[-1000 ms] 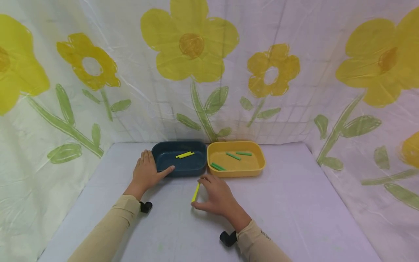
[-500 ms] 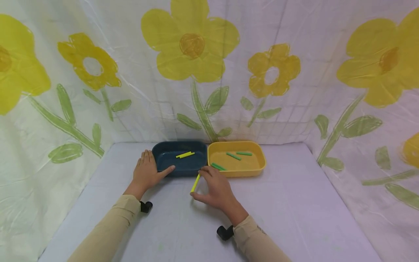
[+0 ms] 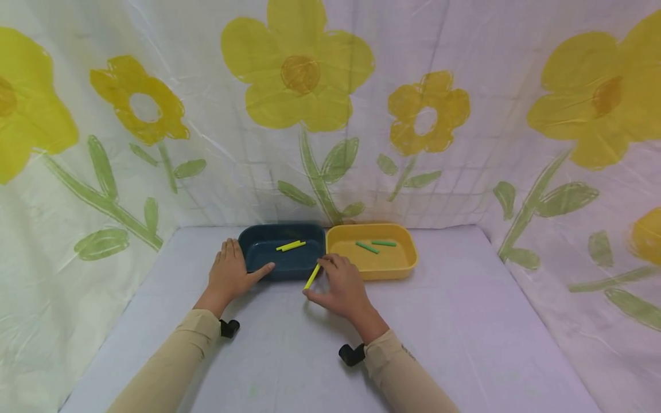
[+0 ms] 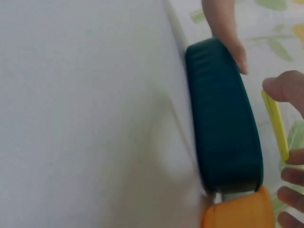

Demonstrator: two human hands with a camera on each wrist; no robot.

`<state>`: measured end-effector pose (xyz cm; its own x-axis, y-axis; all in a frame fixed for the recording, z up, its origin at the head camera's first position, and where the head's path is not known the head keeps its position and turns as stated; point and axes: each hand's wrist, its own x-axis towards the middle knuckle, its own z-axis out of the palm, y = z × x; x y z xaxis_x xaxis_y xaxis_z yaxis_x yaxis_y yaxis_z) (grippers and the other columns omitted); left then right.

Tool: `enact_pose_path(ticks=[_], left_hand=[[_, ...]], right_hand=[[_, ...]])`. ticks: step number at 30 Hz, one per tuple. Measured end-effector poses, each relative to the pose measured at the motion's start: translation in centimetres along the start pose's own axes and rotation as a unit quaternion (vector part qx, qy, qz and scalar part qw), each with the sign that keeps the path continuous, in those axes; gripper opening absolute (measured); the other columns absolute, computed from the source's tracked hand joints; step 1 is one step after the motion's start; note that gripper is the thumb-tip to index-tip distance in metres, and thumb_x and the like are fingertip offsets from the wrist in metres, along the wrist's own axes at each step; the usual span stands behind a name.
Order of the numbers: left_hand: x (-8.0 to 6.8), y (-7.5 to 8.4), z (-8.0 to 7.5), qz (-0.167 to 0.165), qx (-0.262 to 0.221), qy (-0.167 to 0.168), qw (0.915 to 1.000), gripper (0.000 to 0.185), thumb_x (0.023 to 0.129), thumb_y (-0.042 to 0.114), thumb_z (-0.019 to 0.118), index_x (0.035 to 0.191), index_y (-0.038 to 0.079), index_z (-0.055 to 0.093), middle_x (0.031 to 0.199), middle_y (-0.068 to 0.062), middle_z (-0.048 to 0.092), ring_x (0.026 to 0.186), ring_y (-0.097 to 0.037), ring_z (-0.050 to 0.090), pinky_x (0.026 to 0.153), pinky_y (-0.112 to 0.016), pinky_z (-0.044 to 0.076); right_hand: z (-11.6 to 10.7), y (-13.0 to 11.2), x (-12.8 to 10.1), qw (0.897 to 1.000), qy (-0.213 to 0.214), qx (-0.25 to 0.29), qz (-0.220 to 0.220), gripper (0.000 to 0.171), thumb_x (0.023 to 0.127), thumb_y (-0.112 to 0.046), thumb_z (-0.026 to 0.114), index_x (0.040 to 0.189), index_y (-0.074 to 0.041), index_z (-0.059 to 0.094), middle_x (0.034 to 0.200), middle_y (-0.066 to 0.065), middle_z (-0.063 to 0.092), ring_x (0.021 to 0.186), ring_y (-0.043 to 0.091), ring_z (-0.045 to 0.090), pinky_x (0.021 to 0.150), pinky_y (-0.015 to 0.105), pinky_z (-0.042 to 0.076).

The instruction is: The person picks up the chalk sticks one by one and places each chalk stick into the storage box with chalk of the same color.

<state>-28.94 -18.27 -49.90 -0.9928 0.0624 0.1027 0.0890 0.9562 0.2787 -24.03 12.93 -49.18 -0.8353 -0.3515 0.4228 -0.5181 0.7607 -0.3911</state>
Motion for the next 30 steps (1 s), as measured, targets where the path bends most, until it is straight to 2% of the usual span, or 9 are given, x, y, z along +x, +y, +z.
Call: enact_pose_path(ticks=[5,16,24,30], left_hand=[[0.0,-0.1,0.0,-0.001,-0.004,0.002,1.0000,0.143,0.084,0.099,0.040,0.164,-0.015,0.009,0.172,-0.038,0.011,0.162,-0.052,0.011,0.131,-0.064,0.016],[0.1,-0.2,0.2,-0.001,-0.002,0.000,1.0000,0.143,0.084,0.099,0.040,0.164,-0.015,0.007,0.172,-0.038,0.009,0.162,-0.052,0.010,0.131,-0.064,0.016],[0.1,-0.1,0.3,-0.001,-0.003,0.004,1.0000,0.143,0.083,0.099,0.040,0.164,-0.015,0.009,0.172,-0.038,0.011,0.162,-0.052,0.012,0.131,-0.064,0.016],[0.0,0.0,0.2,-0.003,-0.009,-0.001,1.0000,0.144,0.083,0.099,0.040,0.164,-0.015,0.007,0.172,-0.038,0.008,0.162,-0.052,0.009,0.132,-0.064,0.014]], right_hand=[[0.2,0.2,0.5,1.000,-0.005,0.011,0.025,0.077,0.085,-0.058,0.084,0.140,-0.007,0.067,0.138,0.010,0.063,0.123,0.031,0.060,0.104,0.052,0.053],[0.3,0.7,1.6,0.997,-0.007,-0.008,0.072,0.076,0.085,-0.061,0.082,0.139,-0.009,0.068,0.140,0.009,0.062,0.128,0.031,0.058,0.109,0.055,0.050],[0.7,0.6,2.2,0.997,-0.004,-0.028,0.078,0.081,0.086,-0.066,0.077,0.140,-0.006,0.068,0.139,0.010,0.063,0.127,0.033,0.059,0.107,0.057,0.051],[1.0,0.5,2.5,0.994,-0.005,-0.032,0.100,0.080,0.087,-0.066,0.077,0.140,-0.008,0.068,0.140,0.011,0.063,0.127,0.033,0.059,0.107,0.057,0.051]])
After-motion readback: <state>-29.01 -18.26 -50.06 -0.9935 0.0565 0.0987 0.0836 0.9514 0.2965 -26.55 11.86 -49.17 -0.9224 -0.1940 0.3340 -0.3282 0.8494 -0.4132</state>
